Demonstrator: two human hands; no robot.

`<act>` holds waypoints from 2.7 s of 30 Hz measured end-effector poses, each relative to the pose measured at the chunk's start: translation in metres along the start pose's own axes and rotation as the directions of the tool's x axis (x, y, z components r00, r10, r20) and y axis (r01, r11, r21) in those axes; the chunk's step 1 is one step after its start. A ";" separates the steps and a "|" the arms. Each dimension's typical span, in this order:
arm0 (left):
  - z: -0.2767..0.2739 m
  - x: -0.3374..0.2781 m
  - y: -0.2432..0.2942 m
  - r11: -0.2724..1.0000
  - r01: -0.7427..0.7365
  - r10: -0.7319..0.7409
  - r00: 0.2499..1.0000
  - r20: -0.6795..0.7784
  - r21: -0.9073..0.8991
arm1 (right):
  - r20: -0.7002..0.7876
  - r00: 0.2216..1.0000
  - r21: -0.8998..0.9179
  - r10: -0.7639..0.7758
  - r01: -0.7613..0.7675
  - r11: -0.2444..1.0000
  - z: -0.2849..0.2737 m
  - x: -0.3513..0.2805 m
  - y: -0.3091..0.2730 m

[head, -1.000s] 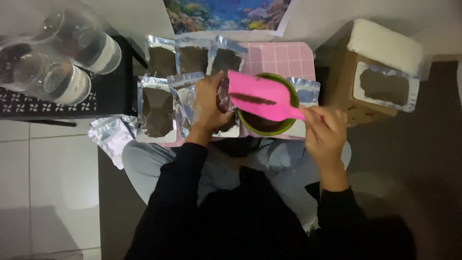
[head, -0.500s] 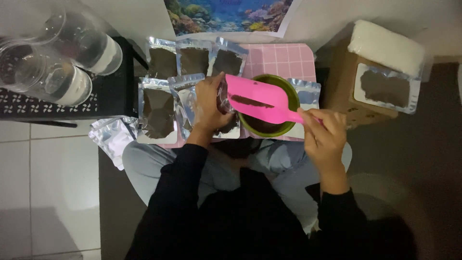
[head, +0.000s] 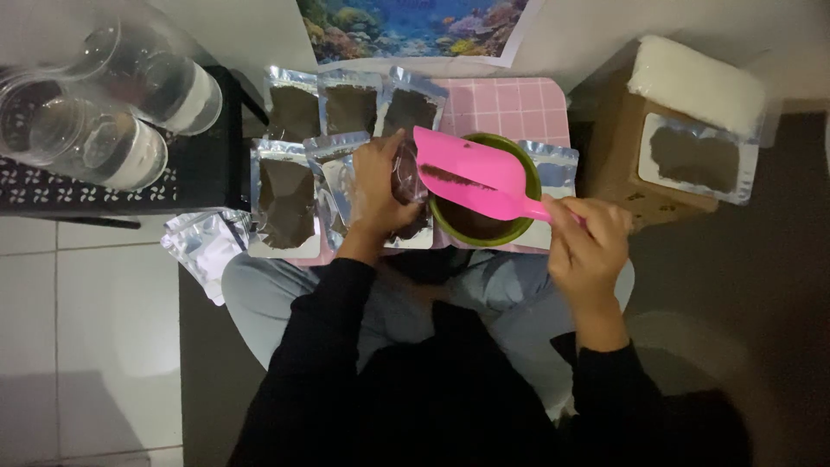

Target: Packaging granular bait into small silver pouches using a scoop

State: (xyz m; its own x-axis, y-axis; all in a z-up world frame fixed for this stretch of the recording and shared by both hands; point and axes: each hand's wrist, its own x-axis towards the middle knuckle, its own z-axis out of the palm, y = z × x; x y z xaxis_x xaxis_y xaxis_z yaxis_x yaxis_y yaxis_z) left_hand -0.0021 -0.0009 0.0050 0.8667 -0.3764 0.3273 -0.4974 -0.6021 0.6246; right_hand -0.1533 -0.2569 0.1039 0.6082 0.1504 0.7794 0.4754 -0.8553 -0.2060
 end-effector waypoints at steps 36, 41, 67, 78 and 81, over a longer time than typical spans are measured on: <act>-0.011 0.001 0.006 0.998 -0.069 0.068 0.997 -0.046 -0.011 | 0.021 0.996 -0.136 -0.081 0.084 0.987 -0.007 0.007 -0.002; 0.013 -0.003 -0.013 0.996 -0.090 0.087 0.992 -0.090 -0.022 | 0.029 0.997 -0.162 -0.075 0.079 0.984 -0.010 0.011 -0.010; 0.025 -0.008 -0.024 0.967 -0.249 0.229 0.944 -0.239 -0.055 | 0.024 0.990 -0.116 -0.136 0.138 0.984 -0.002 0.014 -0.009; -0.006 0.002 0.003 0.996 0.009 -0.011 1.000 0.023 0.084 | -0.006 0.973 -0.009 0.231 -0.231 0.973 -0.001 -0.063 0.063; -0.013 0.002 0.006 0.999 0.023 -0.024 0.999 0.026 0.049 | 0.031 0.921 -0.033 0.389 -0.388 0.921 -0.024 -0.032 0.020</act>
State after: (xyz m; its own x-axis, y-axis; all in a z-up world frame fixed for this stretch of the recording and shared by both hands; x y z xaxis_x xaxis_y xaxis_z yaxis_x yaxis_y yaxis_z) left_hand -0.0027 0.0039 0.0180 0.8771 -0.3800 0.2938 -0.4789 -0.6442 0.5964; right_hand -0.1790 -0.2904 0.0888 0.7645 -0.1788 0.6194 0.1809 -0.8627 -0.4723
